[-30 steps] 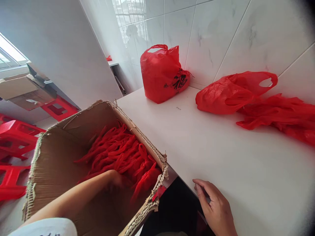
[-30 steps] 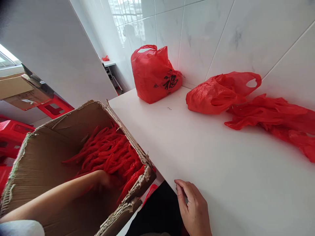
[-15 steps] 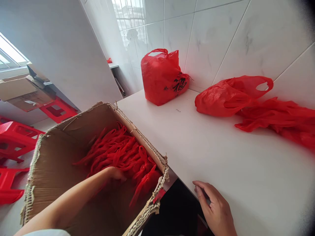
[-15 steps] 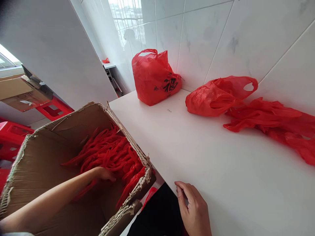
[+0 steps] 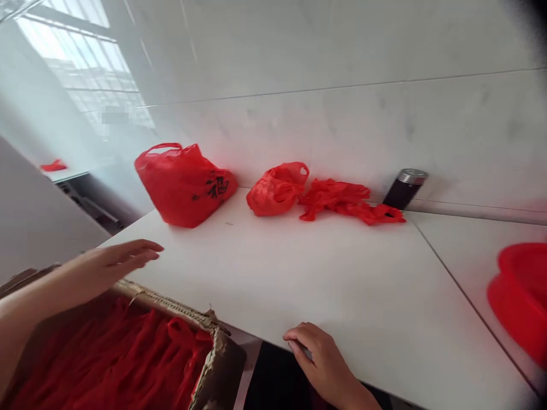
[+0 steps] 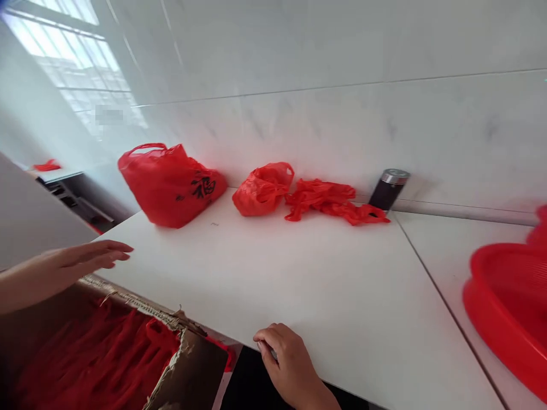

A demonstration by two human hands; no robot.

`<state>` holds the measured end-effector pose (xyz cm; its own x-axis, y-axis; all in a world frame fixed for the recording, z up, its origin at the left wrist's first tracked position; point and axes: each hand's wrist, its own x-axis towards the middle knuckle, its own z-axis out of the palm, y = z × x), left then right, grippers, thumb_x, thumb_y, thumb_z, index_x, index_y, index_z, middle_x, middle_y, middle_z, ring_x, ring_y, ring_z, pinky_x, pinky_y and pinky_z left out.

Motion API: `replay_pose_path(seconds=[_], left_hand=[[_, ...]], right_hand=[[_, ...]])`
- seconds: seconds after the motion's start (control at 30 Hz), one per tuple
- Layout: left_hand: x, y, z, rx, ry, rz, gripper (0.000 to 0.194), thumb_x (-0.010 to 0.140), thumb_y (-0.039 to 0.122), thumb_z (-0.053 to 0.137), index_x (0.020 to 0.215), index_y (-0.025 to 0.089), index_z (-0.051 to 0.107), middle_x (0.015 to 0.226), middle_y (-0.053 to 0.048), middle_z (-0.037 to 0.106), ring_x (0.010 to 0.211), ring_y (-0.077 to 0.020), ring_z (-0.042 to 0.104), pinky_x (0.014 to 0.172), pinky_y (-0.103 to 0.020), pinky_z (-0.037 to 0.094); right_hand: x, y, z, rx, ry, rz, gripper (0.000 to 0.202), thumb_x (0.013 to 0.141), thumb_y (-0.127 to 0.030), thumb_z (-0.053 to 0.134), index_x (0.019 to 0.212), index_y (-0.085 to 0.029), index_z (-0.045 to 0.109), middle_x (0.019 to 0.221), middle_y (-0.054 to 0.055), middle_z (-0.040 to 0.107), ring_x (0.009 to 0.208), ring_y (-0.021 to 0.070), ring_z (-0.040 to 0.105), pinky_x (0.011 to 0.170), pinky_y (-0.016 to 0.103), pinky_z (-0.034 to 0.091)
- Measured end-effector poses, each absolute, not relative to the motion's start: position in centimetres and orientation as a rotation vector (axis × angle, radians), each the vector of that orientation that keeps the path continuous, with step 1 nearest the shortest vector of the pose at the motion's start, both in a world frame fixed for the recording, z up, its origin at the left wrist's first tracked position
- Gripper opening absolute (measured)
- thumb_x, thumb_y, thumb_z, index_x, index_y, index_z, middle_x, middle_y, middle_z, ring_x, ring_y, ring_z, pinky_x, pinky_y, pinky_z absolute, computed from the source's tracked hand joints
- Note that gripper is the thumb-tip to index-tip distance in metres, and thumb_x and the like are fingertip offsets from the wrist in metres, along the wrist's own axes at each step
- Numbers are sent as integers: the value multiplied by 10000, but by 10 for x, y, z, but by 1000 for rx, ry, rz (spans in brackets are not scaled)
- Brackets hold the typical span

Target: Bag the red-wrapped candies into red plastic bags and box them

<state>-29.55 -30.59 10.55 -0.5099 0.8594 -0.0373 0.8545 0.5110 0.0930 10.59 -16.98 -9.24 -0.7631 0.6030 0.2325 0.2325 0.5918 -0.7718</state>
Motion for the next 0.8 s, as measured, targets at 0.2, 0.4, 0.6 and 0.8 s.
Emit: replay_pose_path(seconds=[0.2, 0.4, 0.6, 0.8], left_hand=[[-179, -206, 63, 1639, 2048, -216, 583, 870, 558, 379, 1344, 248, 519, 1368, -53, 588, 1198, -229, 568, 1001, -309, 403], [-76, -130, 12, 1617, 2016, -496, 1034, 669, 670, 594, 1533, 247, 215, 1543, -186, 332, 1309, -390, 462, 1026, -509, 379], [-27, -110, -36, 1429, 2233, -544, 1374, 491, 927, 464, 1529, 217, -88, 1569, -280, -113, 1333, -647, 163, 890, -776, 300], [-35, -108, -48, 1330, 2286, -452, 1405, 394, 960, 477, 1502, 333, -118, 1585, -177, -189, 1350, -648, -10, 858, -807, 294]], right_hand=[[213, -147, -108, -1073, -2102, 819, 248, 960, -370, 452, 1057, -275, 660, 1036, 24, 707, 936, 167, 670, 780, 260, 547], [266, -144, -129, -1270, -1889, 457, 260, 957, -382, 439, 1022, -234, 643, 885, 32, 716, 752, 163, 683, 584, 239, 528], [246, -147, -130, -1191, -1916, 17, 235, 958, -239, 408, 989, -213, 639, 822, 16, 693, 648, 131, 638, 601, 248, 478], [246, -147, -132, -1136, -1939, -104, 221, 950, -183, 413, 993, -209, 627, 730, -7, 646, 610, 119, 610, 557, 239, 418]])
